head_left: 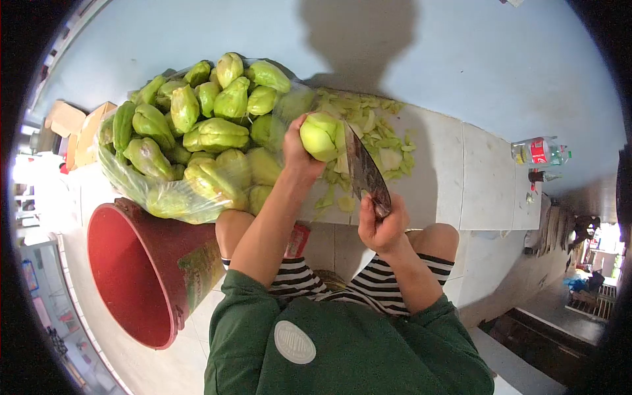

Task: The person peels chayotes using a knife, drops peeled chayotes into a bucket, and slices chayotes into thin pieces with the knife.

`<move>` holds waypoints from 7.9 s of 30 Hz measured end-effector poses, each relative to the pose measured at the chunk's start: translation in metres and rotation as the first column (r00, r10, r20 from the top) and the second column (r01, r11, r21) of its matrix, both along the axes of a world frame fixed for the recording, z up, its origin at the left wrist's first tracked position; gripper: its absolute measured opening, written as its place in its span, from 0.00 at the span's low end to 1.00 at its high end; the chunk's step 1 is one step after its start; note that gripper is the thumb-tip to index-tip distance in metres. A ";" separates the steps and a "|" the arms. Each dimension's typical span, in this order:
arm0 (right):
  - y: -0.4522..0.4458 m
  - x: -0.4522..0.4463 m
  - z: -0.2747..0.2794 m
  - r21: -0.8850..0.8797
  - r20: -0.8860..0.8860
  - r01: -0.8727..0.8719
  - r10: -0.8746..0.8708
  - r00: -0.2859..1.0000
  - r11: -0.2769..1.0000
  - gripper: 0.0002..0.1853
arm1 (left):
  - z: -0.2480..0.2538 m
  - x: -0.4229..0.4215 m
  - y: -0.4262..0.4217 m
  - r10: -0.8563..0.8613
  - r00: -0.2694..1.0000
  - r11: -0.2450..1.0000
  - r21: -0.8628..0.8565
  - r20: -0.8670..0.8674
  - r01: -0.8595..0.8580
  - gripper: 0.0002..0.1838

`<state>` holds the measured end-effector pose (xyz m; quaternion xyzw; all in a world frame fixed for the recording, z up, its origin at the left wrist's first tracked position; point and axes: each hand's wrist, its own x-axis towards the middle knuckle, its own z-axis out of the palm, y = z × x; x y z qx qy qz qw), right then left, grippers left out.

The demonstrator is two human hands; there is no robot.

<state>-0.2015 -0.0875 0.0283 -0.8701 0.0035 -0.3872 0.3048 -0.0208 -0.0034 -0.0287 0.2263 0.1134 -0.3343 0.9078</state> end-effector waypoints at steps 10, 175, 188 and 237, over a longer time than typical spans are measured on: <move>0.000 0.017 -0.009 0.229 -0.280 0.030 0.036 0.959 0.973 0.10 | 0.010 -0.005 -0.001 -0.012 0.995 0.997 0.079 -0.100 0.020 0.18; 0.008 0.034 -0.030 0.358 -0.442 0.113 0.062 0.895 0.927 0.17 | 0.032 -0.021 -0.010 -0.052 0.992 0.962 0.260 -0.114 0.080 0.13; 0.006 0.037 -0.039 0.341 -0.429 0.149 0.013 0.903 0.928 0.18 | 0.008 -0.012 -0.011 -0.067 0.997 0.977 0.200 -0.029 0.071 0.14; -0.006 0.017 -0.049 0.225 -0.227 -0.036 0.088 0.970 0.974 0.07 | 0.030 -0.006 0.002 -0.515 0.686 0.857 0.314 0.513 0.408 0.41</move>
